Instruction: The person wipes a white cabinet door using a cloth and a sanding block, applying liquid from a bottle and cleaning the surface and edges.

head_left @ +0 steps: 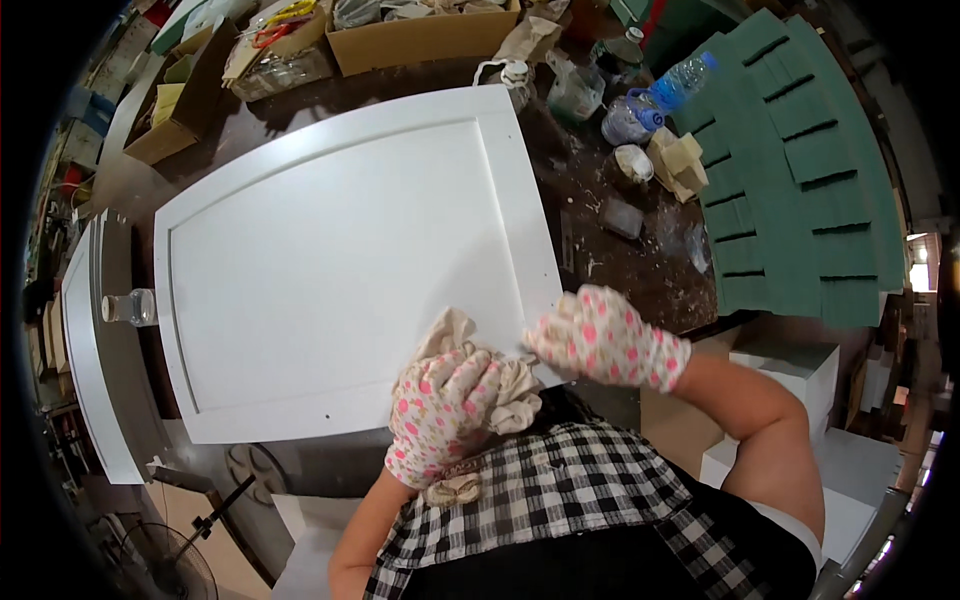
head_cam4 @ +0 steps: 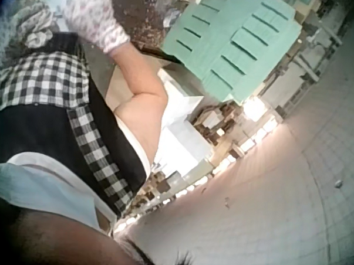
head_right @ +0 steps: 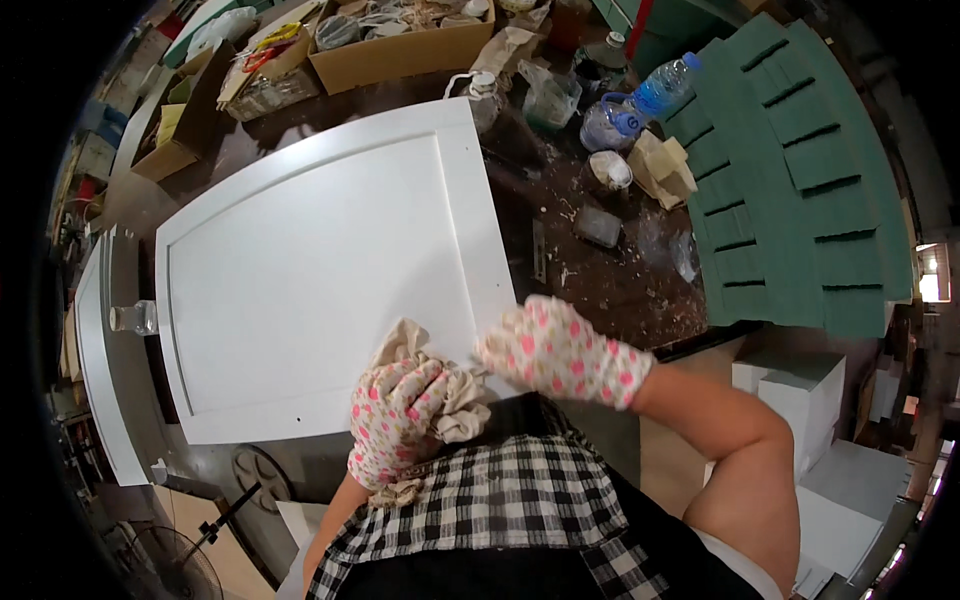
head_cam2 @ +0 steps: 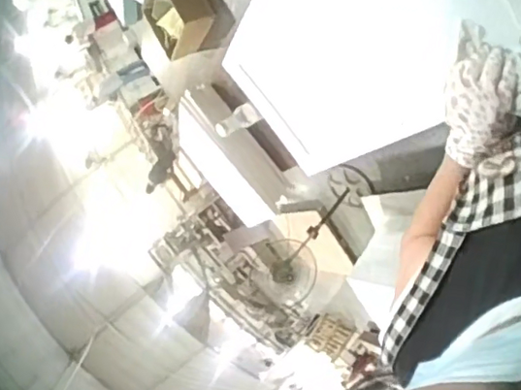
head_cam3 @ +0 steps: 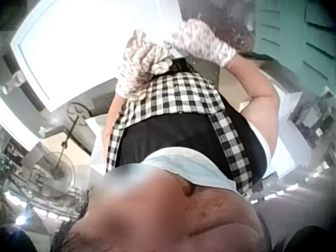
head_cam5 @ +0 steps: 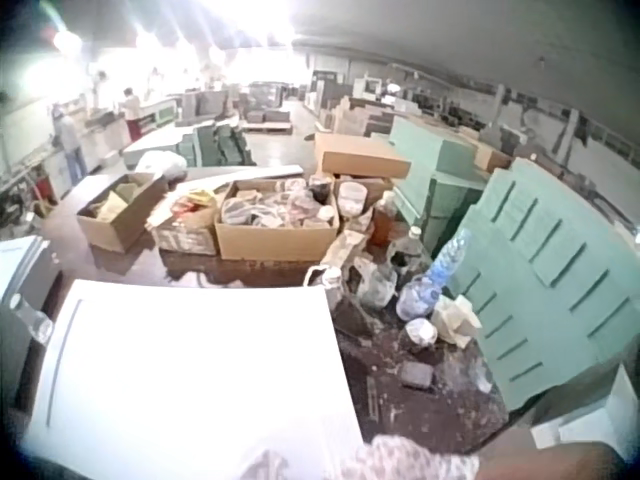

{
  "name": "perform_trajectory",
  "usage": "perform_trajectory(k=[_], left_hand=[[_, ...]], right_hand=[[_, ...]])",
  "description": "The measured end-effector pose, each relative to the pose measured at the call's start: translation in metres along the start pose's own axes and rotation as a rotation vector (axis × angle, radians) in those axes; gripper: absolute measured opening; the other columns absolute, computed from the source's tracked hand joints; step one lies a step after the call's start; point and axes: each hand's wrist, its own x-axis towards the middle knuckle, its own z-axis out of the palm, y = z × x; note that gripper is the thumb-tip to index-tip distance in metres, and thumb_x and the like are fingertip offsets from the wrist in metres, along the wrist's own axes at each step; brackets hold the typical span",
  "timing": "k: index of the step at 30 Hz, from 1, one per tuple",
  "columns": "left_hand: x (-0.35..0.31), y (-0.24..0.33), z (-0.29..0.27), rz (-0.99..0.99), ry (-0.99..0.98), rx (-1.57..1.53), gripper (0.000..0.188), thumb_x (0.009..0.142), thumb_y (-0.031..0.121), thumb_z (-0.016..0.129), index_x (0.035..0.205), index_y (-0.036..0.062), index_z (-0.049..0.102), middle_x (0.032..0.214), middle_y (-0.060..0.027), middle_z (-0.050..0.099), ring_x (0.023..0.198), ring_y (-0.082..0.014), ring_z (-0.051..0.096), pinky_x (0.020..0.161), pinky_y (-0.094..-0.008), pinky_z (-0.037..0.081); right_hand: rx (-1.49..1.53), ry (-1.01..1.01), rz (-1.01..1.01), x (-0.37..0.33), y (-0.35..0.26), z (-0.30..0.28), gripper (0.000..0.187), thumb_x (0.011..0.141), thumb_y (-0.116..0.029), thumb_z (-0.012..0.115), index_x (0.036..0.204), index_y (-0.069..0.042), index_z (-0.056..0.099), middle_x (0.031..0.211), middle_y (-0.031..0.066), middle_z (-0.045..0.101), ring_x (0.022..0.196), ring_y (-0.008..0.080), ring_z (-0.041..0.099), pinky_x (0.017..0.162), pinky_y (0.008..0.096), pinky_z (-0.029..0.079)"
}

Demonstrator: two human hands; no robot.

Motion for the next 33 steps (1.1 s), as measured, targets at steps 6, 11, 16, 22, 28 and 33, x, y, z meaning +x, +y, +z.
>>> perform_trajectory(k=[6,11,16,22,28,33], left_hand=[[-0.001,0.001,-0.003,-0.003,0.050,0.047,0.048,0.069,0.025,0.074,0.114,0.0133,0.063,0.121,-0.0046,0.058,0.111,-0.0258,0.054,0.094,-0.0444,0.042],[-0.053,-0.031,-0.001,-0.280,0.459,0.101,0.037,0.076,0.026,0.072,0.109,0.0123,0.061,0.110,-0.0118,0.064,0.098,-0.0266,0.064,0.088,-0.0402,0.051],[-0.085,-0.057,-0.037,-0.753,0.759,-0.219,0.033,0.087,0.013,0.069,0.117,0.0015,0.061,0.106,-0.0047,0.066,0.089,-0.0105,0.063,0.074,-0.0259,0.053],[-0.117,-0.096,-0.056,-0.705,0.909,-0.329,0.035,0.086,0.012,0.071,0.119,0.0010,0.061,0.108,-0.0042,0.065,0.090,-0.0110,0.062,0.075,-0.0244,0.052],[-0.149,-0.150,-0.089,-0.682,0.932,-0.381,0.043,0.084,0.012,0.073,0.123,-0.0013,0.060,0.108,-0.0069,0.064,0.090,-0.0123,0.061,0.076,-0.0248,0.051],[-0.192,-0.197,-0.132,-0.708,0.892,-0.470,0.045,0.086,0.007,0.069,0.128,-0.0020,0.055,0.117,-0.0083,0.062,0.096,-0.0131,0.061,0.081,-0.0245,0.050]], right_hand=[[0.186,0.153,0.147,0.005,0.012,0.003,0.021,0.080,-0.015,0.060,0.100,-0.013,0.066,0.081,0.0028,0.060,0.074,0.0201,0.057,0.059,0.0336,0.048],[0.092,0.171,0.134,0.013,0.007,0.012,0.022,0.080,-0.011,0.061,0.101,-0.011,0.066,0.085,0.0041,0.064,0.075,0.0203,0.061,0.059,0.0326,0.049],[0.350,0.105,0.176,-0.009,-0.027,0.008,0.031,0.075,-0.004,0.064,0.105,-0.011,0.068,0.076,0.0033,0.063,0.070,0.0168,0.062,0.060,0.0308,0.052],[0.307,0.218,0.519,0.003,-0.049,0.006,0.028,0.078,0.000,0.063,0.105,-0.003,0.068,0.075,0.0078,0.055,0.065,0.0242,0.058,0.057,0.0333,0.049],[0.113,0.175,0.734,0.043,-0.109,0.010,0.031,0.079,-0.001,0.061,0.109,-0.004,0.067,0.079,0.0096,0.057,0.066,0.0247,0.059,0.056,0.0346,0.049],[0.150,0.131,0.714,0.119,-0.177,0.030,0.037,0.079,-0.009,0.058,0.115,-0.002,0.063,0.085,0.0091,0.061,0.063,0.0205,0.061,0.053,0.0324,0.050]])
